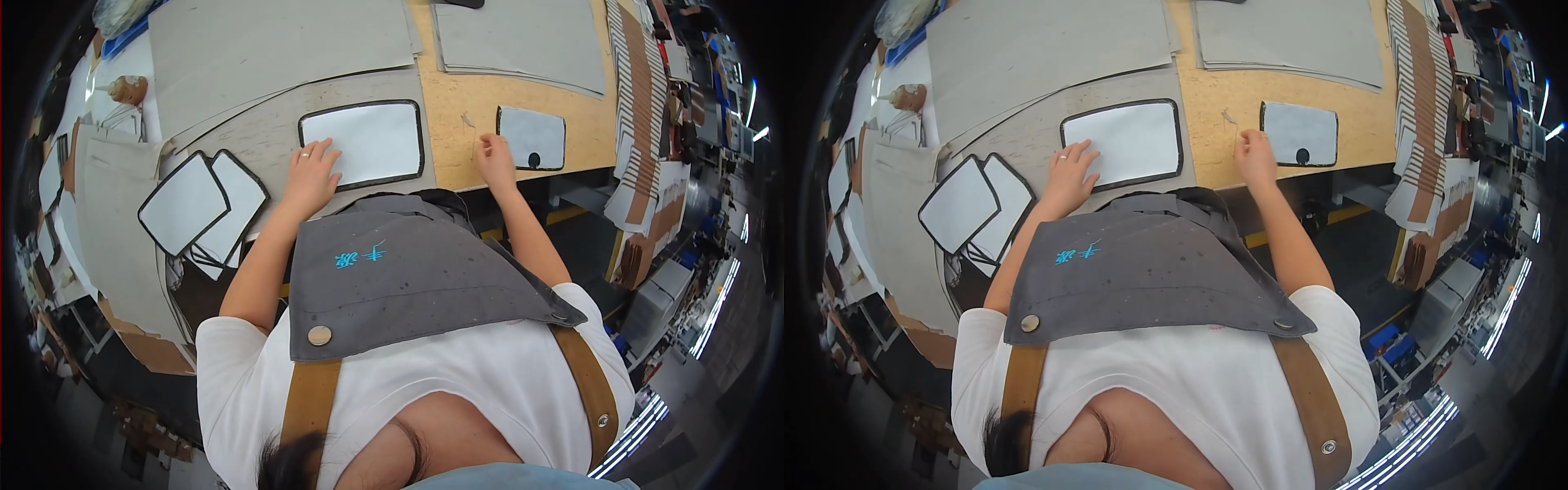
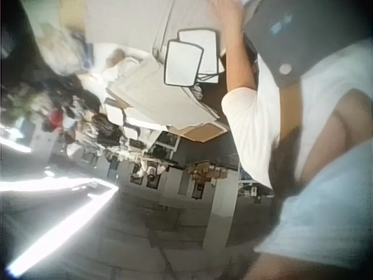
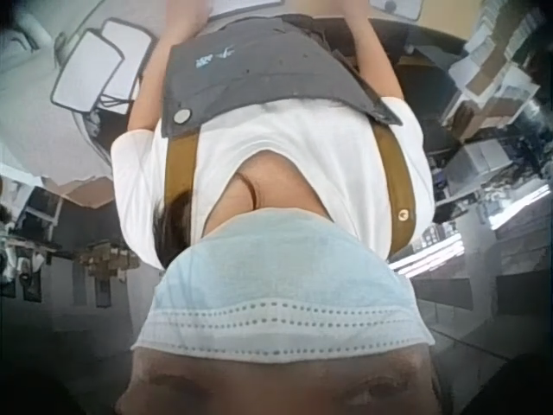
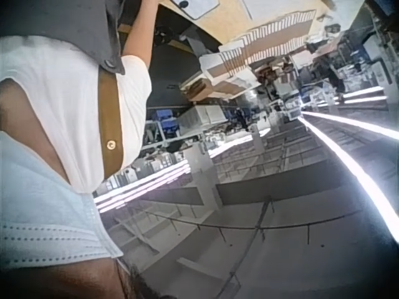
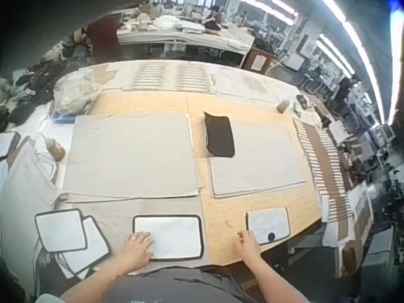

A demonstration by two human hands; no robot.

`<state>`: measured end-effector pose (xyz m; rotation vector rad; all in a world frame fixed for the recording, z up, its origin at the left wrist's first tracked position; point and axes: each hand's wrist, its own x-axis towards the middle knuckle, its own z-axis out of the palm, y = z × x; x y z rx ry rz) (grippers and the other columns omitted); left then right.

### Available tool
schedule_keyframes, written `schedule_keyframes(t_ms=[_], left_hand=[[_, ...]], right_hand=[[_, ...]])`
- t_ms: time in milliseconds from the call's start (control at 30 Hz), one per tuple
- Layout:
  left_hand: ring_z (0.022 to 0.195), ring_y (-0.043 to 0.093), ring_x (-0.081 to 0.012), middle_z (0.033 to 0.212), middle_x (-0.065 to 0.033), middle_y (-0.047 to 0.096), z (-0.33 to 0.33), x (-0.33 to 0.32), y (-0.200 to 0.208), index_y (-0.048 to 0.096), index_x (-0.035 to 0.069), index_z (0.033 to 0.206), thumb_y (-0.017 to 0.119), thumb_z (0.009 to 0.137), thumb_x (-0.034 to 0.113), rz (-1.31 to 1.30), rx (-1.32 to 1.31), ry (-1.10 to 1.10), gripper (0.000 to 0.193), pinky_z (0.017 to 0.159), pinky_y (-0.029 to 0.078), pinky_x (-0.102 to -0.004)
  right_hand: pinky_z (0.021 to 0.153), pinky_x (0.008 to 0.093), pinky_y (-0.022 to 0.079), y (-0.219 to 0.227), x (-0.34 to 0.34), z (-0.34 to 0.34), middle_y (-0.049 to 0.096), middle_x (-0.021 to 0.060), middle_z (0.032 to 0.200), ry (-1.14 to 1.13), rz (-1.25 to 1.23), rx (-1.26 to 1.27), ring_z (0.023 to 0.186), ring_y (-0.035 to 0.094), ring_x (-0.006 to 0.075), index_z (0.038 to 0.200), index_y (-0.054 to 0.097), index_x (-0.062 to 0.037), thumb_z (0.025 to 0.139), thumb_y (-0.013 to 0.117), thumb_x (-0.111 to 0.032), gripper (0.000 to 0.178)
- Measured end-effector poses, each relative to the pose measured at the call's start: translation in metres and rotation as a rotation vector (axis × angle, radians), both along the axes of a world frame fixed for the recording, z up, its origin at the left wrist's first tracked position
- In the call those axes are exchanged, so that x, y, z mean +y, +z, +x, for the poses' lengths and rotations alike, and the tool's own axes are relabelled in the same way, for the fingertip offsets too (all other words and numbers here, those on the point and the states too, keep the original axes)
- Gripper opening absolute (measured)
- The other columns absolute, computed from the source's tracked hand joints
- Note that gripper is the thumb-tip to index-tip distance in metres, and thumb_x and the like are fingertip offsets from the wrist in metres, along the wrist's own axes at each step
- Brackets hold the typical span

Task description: Checking and assembling leather components for a bag in a workshop environment.

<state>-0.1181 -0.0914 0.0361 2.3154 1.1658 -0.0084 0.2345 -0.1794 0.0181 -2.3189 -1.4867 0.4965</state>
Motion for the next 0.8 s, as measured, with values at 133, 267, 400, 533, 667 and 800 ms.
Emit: schedule_keyframes(t_ms=[133,267,400,533,667,800], left_hand=[[0.125,0.035,-0.0312,0.135,-0.0114,0.039,0.005,-0.019,-0.014,0.052,0.009,0.117,0.065,0.076,0.016,0.027,0.055,0.009,0.044,0.105,0.024,-0.0474],[0.127,0.033,-0.0312,0.136,-0.0122,0.037,0.005,-0.026,-0.017,0.050,0.008,0.119,0.064,0.077,0.016,0.058,0.019,0.042,0.045,0.105,0.023,-0.0487],[0.127,0.033,-0.0315,0.134,-0.0137,0.038,0.007,-0.031,-0.011,0.050,0.008,0.119,0.063,0.077,0.016,0.048,-0.007,0.067,0.044,0.105,0.023,-0.0492],[0.126,0.036,-0.0307,0.132,-0.0128,0.041,0.015,-0.036,-0.013,0.049,0.009,0.118,0.062,0.079,0.015,0.031,-0.125,0.074,0.042,0.103,0.025,-0.0489],[0.124,0.037,-0.0312,0.132,-0.0140,0.041,0.024,-0.037,0.002,0.046,0.008,0.122,0.062,0.080,0.015,-0.027,-0.326,0.102,0.046,0.102,0.028,-0.0464],[0.121,0.039,-0.0315,0.133,-0.0145,0.039,0.045,-0.023,0.043,0.041,0.007,0.127,0.064,0.079,0.017,0.050,-0.557,0.250,0.054,0.101,0.030,-0.0445]], right_hand=[[0.078,0.0407,0.045,0.011,-0.039,0.045,0.055,0.0158,0.101,0.180,-0.199,-0.489,0.093,0.055,0.0320,0.100,0.053,-0.0027,0.073,0.055,-0.004,0.026],[0.078,0.0390,0.043,0.001,-0.055,0.072,0.054,0.0116,0.095,0.334,-0.230,-0.681,0.089,0.055,0.0271,0.095,0.052,-0.0029,0.075,0.052,-0.005,0.020],[0.072,0.0378,0.041,0.004,-0.038,0.093,0.056,0.0082,0.088,0.583,-0.308,-0.775,0.085,0.056,0.0230,0.086,0.052,-0.0066,0.076,0.052,-0.009,0.011],[0.071,0.0413,0.042,0.008,-0.018,0.106,0.057,0.0118,0.080,0.429,-0.132,-0.638,0.077,0.058,0.0301,0.084,0.052,-0.0046,0.073,0.053,-0.009,0.012],[0.062,0.0429,0.047,0.066,0.035,0.051,0.059,0.0194,0.085,0.243,0.099,-0.369,0.073,0.059,0.0360,0.100,0.053,-0.0010,0.080,0.049,-0.008,0.021],[0.059,0.0381,0.046,0.133,0.071,-0.035,0.058,0.0158,0.083,0.547,0.152,-0.190,0.068,0.058,0.0307,0.104,0.054,-0.0031,0.080,0.050,-0.004,0.024]])
